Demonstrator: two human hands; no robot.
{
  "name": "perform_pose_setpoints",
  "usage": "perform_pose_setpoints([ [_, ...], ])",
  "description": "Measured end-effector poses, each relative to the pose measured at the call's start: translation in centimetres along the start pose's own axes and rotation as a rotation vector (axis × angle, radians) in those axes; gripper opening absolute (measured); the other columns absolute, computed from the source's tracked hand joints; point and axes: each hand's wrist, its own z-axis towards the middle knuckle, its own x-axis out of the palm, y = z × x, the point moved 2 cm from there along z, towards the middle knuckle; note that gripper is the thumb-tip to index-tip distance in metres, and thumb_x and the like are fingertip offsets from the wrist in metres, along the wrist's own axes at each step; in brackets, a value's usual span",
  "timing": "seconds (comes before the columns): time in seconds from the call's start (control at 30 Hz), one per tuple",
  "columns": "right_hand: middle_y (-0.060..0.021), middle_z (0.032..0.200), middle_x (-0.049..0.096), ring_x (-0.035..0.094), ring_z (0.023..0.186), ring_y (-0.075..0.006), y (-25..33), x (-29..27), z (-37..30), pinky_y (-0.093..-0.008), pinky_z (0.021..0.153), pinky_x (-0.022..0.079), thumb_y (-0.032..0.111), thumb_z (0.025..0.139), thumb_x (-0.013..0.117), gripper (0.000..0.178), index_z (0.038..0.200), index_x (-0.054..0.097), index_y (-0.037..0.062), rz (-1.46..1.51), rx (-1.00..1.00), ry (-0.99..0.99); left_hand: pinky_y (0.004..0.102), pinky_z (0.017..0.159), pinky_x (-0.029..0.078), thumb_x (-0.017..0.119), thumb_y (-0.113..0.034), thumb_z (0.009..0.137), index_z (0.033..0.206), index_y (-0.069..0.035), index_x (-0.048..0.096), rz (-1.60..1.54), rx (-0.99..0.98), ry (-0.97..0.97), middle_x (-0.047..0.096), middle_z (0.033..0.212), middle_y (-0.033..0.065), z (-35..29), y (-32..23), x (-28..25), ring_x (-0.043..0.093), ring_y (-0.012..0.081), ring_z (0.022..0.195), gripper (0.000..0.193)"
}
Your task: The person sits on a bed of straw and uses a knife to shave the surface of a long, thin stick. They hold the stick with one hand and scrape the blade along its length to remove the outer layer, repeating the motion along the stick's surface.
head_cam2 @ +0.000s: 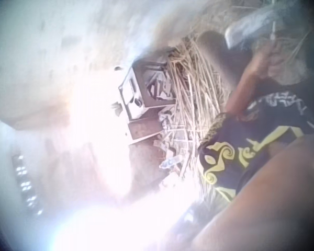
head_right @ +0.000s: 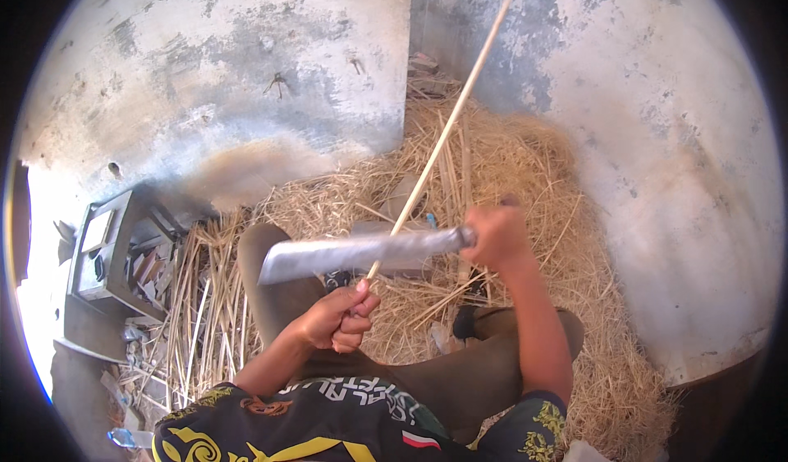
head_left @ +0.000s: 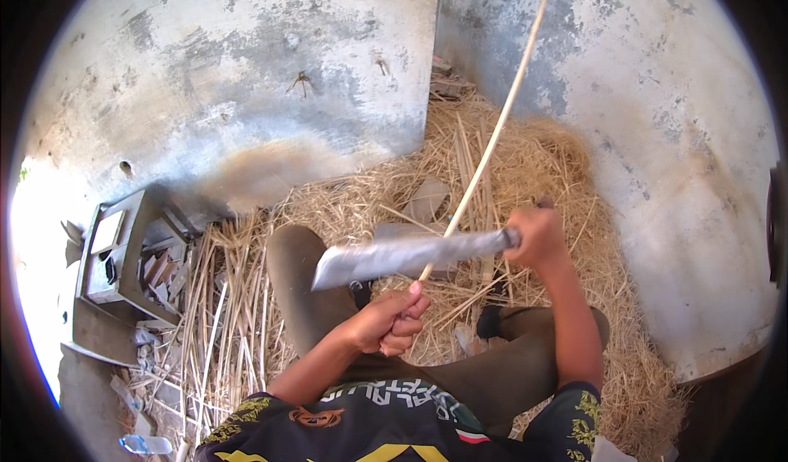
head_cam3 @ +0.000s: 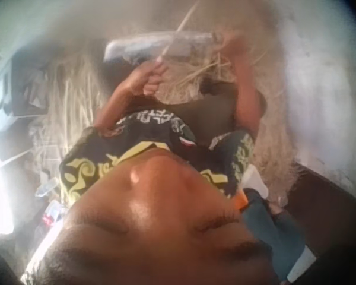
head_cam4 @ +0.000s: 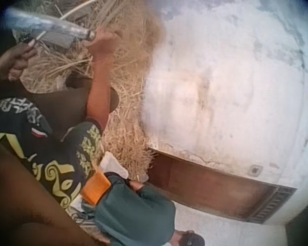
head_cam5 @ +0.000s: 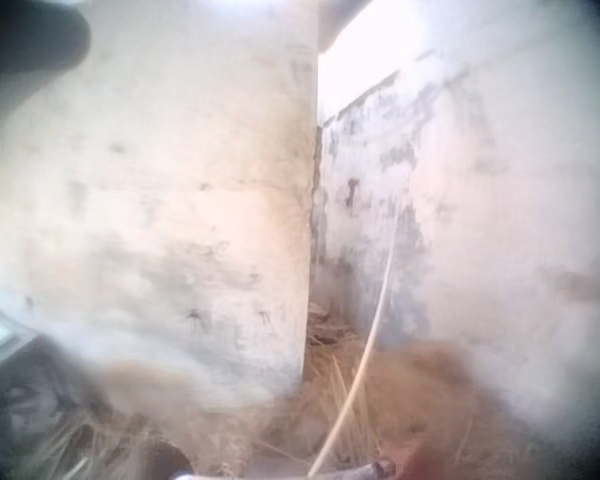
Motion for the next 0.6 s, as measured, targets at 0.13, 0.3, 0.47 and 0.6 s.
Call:
perform_pose_setpoints([
  [0.13, -0.0107, 0.057, 0.063, 0.06, 0.047, -0.0251, -5.2, 0.1, -1.4, -0.0384, 0.05, 0.048, 0.023, 0.075, 0.071, 0.022, 0.063, 0.06, 0.0085, -0.019, 0.773, 0.054, 0.0248, 0.037, 0.011, 0.028, -0.057, 0.106, 0.08, -0.017, 0.032, -0.121, -0.019, -0.036, 0.017, 0.056, -0.007, -3.0, 0.5, 0.1, 0.013, 0.0041, 0.042, 0.048],
  [0.3, -0.0121, 0.057, 0.063, 0.062, 0.048, -0.0282, -2.0, 1.2, -1.3, -0.0396, 0.052, 0.051, 0.026, 0.082, 0.07, 0.028, 0.067, 0.063, 0.0035, -0.073, 0.469, -0.039, 0.025, 0.039, 0.011, 0.031, -0.057, 0.106, 0.081, -0.016, 0.032, -0.036, -0.048, -0.064, 0.018, 0.057, -0.0066, -3.8, 2.5, -0.5, 0.014, 0.0048, 0.043, 0.048],
  [0.47, -0.0126, 0.056, 0.06, 0.06, 0.051, -0.0266, -2.5, 0.5, -0.1, -0.0402, 0.057, 0.05, 0.026, 0.082, 0.069, 0.027, 0.07, 0.064, 0.0034, -0.073, 0.597, 0.094, 0.0257, 0.038, 0.014, 0.033, -0.059, 0.105, 0.08, -0.016, 0.031, 0.147, -0.001, -0.224, 0.02, 0.057, -0.006, -3.7, 2.3, 0.2, 0.017, 0.0056, 0.042, 0.049],
  [0.6, -0.0128, 0.058, 0.061, 0.065, 0.058, -0.0321, -4.9, 1.3, -0.9, -0.0449, 0.061, 0.052, 0.027, 0.072, 0.073, 0.021, 0.071, 0.065, 0.007, 0.096, 1.113, 0.134, 0.025, 0.037, 0.017, 0.035, -0.053, 0.107, 0.08, -0.016, 0.033, 0.119, -0.022, -0.234, 0.02, 0.057, -0.007, -3.5, 3.1, 0.1, 0.018, 0.0051, 0.043, 0.046],
])
